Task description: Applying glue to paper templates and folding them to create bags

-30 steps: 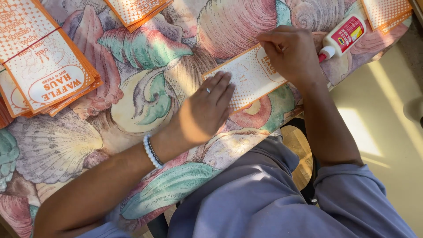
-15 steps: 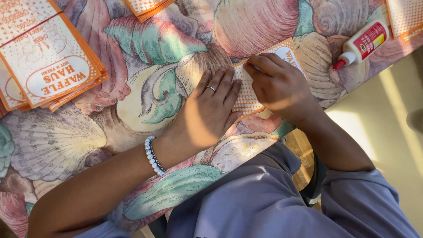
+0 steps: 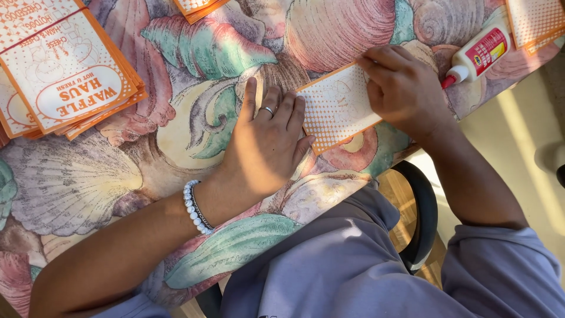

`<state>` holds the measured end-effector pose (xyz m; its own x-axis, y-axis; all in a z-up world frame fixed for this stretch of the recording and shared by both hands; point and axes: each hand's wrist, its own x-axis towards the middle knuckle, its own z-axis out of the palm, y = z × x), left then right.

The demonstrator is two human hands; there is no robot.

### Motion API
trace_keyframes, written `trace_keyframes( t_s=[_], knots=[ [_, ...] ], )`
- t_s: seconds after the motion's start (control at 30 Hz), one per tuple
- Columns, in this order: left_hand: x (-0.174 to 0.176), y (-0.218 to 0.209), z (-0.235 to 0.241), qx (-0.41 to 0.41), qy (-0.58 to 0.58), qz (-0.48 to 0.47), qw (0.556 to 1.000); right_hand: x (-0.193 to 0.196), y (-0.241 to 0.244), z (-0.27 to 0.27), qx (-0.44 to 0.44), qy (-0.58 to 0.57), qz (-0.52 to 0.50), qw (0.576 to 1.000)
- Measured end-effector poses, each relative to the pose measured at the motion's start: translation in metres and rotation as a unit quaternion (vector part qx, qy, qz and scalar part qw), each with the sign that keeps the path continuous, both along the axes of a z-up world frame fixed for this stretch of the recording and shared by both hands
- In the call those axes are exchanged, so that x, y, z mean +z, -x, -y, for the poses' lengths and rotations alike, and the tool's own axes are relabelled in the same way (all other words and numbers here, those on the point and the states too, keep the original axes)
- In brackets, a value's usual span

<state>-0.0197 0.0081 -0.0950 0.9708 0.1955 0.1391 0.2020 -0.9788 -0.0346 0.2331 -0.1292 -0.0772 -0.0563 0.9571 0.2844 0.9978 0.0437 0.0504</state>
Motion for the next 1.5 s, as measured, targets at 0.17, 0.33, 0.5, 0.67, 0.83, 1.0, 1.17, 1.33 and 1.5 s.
trace_keyframes(
  t_s=[0.17, 0.33, 0.5, 0.67, 0.83, 1.0, 1.17, 1.33, 1.5],
  knots=[
    [0.003, -0.003, -0.003, -0.001, -0.003, 0.004, 1.000, -0.004, -0.022, 0.007, -0.015, 0.009, 0.008, 1.000],
    [-0.002, -0.003, -0.005, -0.008, 0.010, 0.035, 0.999, 0.003, -0.031, 0.009, -0.061, 0.032, 0.037, 0.997],
    [-0.003, -0.010, -0.004, -0.002, 0.000, 0.013, 1.000, 0.003, 0.034, -0.010, -0.008, 0.023, -0.077, 0.997],
    [0.006, -0.012, -0.006, -0.001, 0.015, -0.045, 0.999, 0.003, 0.069, -0.023, 0.044, 0.030, -0.048, 0.997],
    [-0.003, -0.007, -0.009, -0.030, 0.005, 0.081, 0.996, -0.016, 0.002, -0.001, -0.019, -0.014, -0.016, 1.000],
    [0.001, -0.007, -0.004, -0.053, 0.046, 0.131, 0.989, 0.007, -0.008, 0.020, -0.102, -0.013, -0.058, 0.993],
    [0.022, -0.006, 0.042, -0.066, 0.091, 0.165, 0.980, 0.007, 0.044, 0.090, -0.264, -0.112, -0.225, 0.931],
    [0.032, -0.014, 0.083, -0.141, 0.133, 0.104, 0.975, -0.027, 0.097, 0.129, -0.392, -0.107, -0.529, 0.745],
    [0.033, -0.038, 0.096, -0.155, 0.149, 0.008, 0.977, -0.033, 0.087, 0.137, -0.309, -0.289, -0.627, 0.654]
  ],
)
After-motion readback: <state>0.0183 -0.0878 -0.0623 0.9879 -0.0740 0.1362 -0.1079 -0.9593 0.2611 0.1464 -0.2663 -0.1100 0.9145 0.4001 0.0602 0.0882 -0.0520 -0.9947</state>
